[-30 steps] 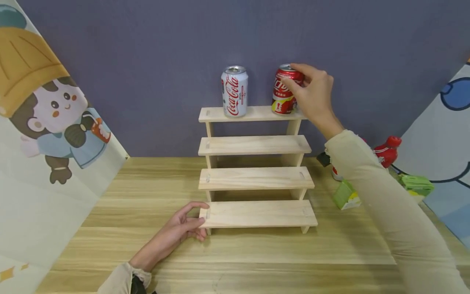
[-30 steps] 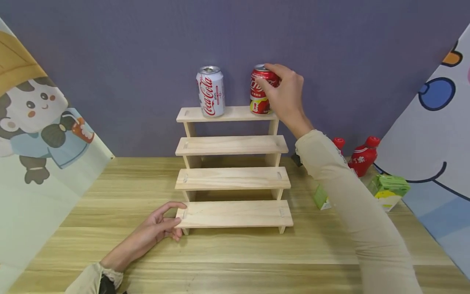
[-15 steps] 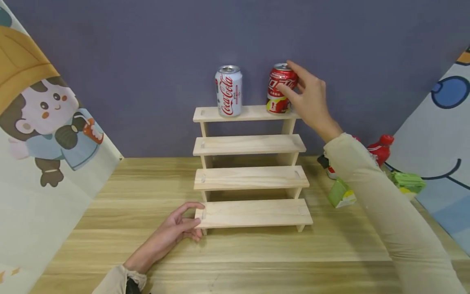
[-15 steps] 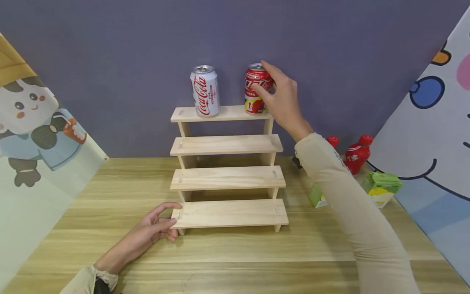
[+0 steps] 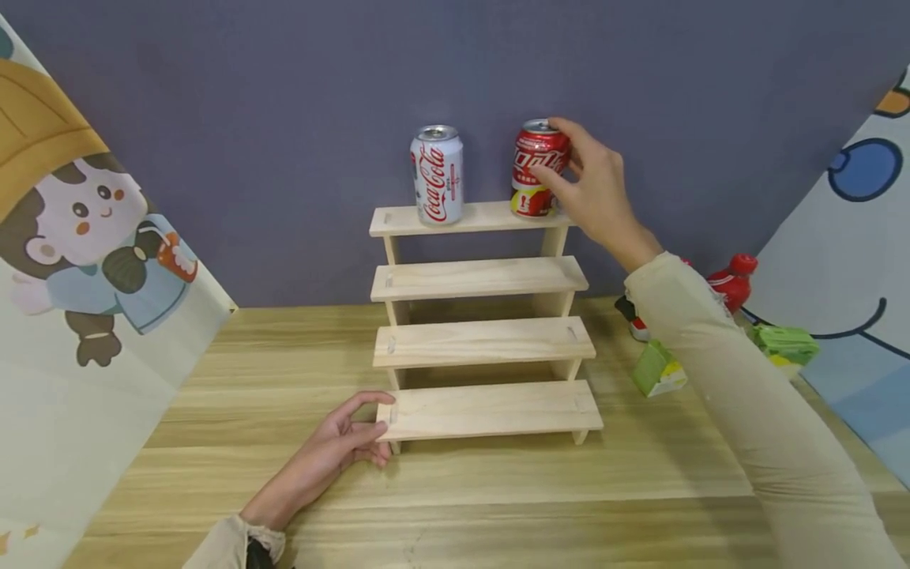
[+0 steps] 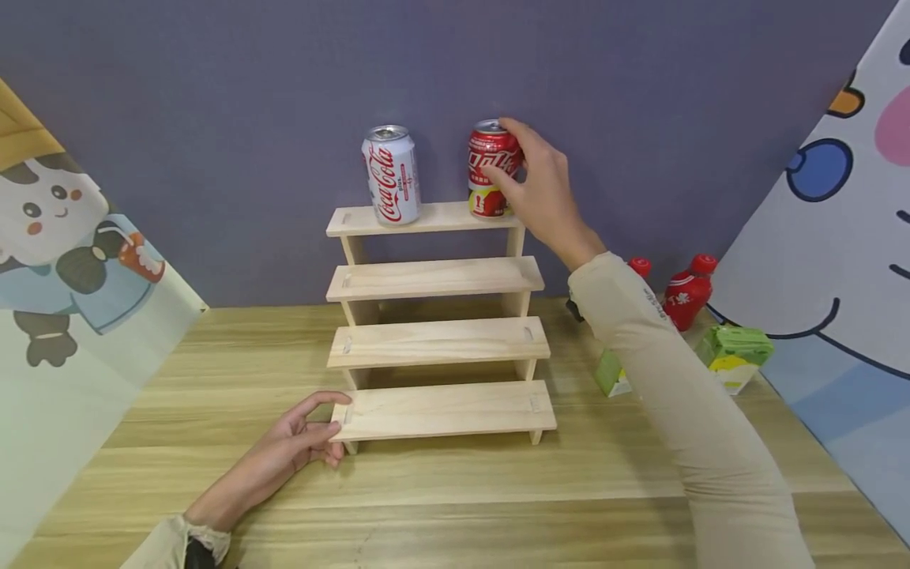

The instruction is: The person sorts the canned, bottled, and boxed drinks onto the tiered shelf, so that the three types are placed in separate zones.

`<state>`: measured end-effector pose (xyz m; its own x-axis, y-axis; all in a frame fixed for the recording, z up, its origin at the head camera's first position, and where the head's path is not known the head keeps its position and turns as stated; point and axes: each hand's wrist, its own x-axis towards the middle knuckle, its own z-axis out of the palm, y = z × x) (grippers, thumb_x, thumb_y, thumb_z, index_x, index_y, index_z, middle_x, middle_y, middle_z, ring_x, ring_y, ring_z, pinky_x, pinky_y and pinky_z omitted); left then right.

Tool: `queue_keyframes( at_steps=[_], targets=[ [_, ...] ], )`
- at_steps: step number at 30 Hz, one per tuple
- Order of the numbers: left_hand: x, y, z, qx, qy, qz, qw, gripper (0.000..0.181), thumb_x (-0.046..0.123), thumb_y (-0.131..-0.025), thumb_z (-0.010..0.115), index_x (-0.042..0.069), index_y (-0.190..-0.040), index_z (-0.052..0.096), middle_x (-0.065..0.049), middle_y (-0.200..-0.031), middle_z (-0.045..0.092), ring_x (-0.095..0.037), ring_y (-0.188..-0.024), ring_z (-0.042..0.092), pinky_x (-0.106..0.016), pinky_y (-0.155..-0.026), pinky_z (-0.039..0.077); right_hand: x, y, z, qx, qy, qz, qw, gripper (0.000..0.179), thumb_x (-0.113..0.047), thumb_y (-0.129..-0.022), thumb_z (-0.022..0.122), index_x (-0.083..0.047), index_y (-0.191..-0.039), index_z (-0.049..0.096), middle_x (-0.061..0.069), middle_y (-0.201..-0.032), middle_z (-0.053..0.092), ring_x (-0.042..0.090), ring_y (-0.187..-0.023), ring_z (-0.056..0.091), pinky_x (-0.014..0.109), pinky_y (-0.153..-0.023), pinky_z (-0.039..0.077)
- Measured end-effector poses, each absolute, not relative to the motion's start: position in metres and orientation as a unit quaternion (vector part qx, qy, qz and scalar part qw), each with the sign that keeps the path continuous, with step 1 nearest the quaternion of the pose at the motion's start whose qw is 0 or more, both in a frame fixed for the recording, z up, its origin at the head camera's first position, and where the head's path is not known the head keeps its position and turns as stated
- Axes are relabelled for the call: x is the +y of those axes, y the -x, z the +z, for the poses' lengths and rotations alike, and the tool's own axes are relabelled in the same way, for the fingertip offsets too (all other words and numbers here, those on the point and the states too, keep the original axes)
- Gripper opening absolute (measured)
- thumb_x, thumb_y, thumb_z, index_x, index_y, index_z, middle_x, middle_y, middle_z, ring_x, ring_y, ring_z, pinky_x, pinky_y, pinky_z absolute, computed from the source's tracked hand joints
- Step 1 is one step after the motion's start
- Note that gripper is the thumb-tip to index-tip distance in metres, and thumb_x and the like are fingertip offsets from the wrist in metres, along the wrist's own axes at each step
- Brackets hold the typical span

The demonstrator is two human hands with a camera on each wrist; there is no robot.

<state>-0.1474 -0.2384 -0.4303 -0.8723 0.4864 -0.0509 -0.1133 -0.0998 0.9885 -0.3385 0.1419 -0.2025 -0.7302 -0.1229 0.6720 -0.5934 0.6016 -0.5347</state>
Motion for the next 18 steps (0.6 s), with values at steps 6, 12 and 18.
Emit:
queue_keyframes(
  at_steps=[6, 12, 18],
  targets=[
    [-0.236, 0.147, -0.431, 0.638, -0.146, 0.728, 0.206, 0.046, 0.009, -0.103, 0.054, 0.005, -0.146, 0.037, -0.009, -0.084, 0.073, -0.02, -0.079, 0.07, -0.039, -0.079, 0.06, 0.153, 0.33, -0.207, -0.847, -0.196, 0.417, 0.266, 0.083, -0.037, -0.091, 0.073, -0.02, -0.156, 0.024, 0.01, -0.15, 0.044, 0.025, -0.129, 0.054, 0.04, -0.107, 0.047],
    [-0.238, 0.147, -0.431, 0.637, -0.155, 0.727, 0.203, 0.045, 0.008, -0.103, 0.052, 0.004, -0.146, 0.036, -0.009, -0.084, 0.073, -0.021, -0.079, 0.07, -0.038, -0.079, 0.06, 0.163, 0.319, -0.21, -0.845, -0.216, 0.403, 0.276, 0.079, -0.035, -0.09, 0.074, -0.016, -0.153, 0.03, 0.011, -0.146, 0.049, 0.024, -0.127, 0.055, 0.041, -0.106, 0.047],
    [-0.237, 0.147, -0.431, 0.635, -0.16, 0.727, 0.205, 0.045, 0.008, -0.103, 0.051, 0.004, -0.146, 0.036, -0.009, -0.084, 0.073, -0.02, -0.079, 0.07, -0.037, -0.078, 0.06, 0.175, 0.306, -0.211, -0.85, -0.212, 0.383, 0.292, 0.073, -0.031, -0.091, 0.073, -0.012, -0.151, 0.036, 0.011, -0.144, 0.052, 0.023, -0.127, 0.055, 0.041, -0.106, 0.047]
  ],
)
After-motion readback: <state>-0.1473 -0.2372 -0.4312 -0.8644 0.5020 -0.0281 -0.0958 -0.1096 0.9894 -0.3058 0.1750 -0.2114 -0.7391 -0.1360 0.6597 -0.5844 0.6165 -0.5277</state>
